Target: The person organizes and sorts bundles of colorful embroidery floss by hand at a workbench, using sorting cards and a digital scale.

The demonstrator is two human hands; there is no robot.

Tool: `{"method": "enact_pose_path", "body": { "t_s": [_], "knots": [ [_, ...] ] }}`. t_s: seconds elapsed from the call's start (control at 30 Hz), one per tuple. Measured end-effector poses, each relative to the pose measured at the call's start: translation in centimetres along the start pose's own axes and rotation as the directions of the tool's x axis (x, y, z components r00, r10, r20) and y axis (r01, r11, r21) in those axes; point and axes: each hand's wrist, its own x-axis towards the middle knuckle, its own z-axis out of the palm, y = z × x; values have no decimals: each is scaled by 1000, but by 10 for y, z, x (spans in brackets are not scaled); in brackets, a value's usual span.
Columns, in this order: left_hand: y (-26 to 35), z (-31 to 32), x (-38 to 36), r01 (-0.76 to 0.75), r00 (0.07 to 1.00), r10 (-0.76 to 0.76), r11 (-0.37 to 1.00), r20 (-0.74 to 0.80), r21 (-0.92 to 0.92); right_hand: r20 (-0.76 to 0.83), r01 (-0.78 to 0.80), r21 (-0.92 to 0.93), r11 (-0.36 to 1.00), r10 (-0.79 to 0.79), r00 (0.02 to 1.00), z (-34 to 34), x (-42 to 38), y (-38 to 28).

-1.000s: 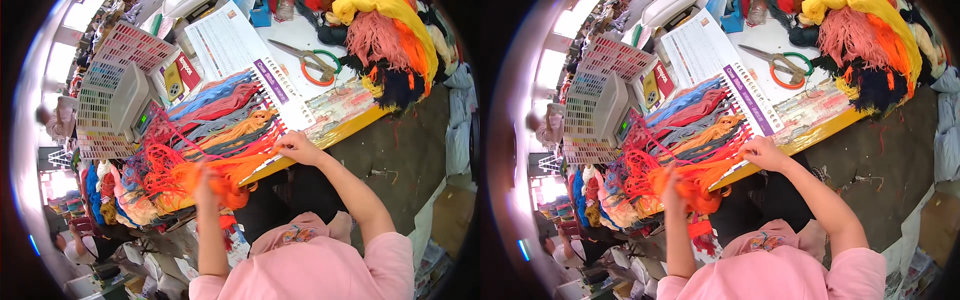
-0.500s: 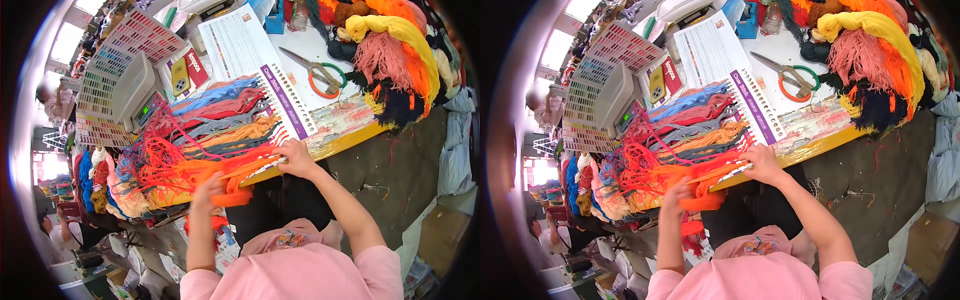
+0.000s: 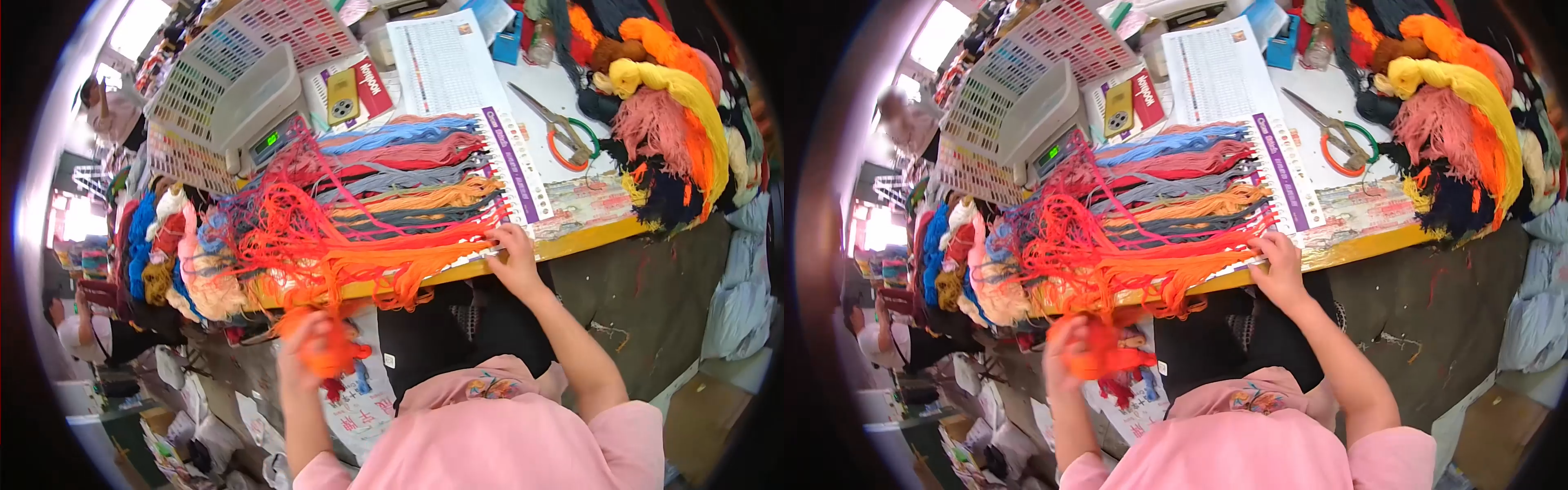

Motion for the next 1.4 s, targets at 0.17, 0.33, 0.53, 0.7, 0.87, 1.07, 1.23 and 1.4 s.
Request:
{"method": "enact_pose_path", "body": {
  "t_s": [0.17, 0.33, 0.53, 0.7, 0.87, 1.07, 1.23, 1.4],
  "knots": [
    [-74, 55, 28, 45, 982, -64, 993, 177, 109, 88, -79, 223, 972, 61, 994, -5, -20, -67],
    [-99, 69, 31, 81, 963, -125, 979, 239, 185, 535, -620, 654, 432, 316, 784, -8, -20, -126],
    [-91, 58, 23, 109, 959, -97, 994, 265, -29, 684, -737, 639, 222, 274, 676, 6, -20, -123],
    [-103, 56, 23, 8, 990, -28, 990, 137, 142, 662, -716, 685, 136, 294, 689, 0, -23, -125],
    [-99, 58, 28, 72, 983, -68, 997, 170, -18, 658, -718, 681, 143, 312, 686, -7, -20, -132],
    [-103, 56, 28, 94, 984, -86, 995, 155, -46, 663, -752, 585, 304, 356, 659, 1, -22, -139],
    [-103, 55, 30, 112, 979, -99, 992, 176, -65, 667, -754, 594, 280, 352, 657, 0, -21, -138],
    [-104, 55, 32, 115, 982, -106, 992, 157, -47, 671, -736, 618, 275, 303, 677, 1, -24, -129]
  ]
}}
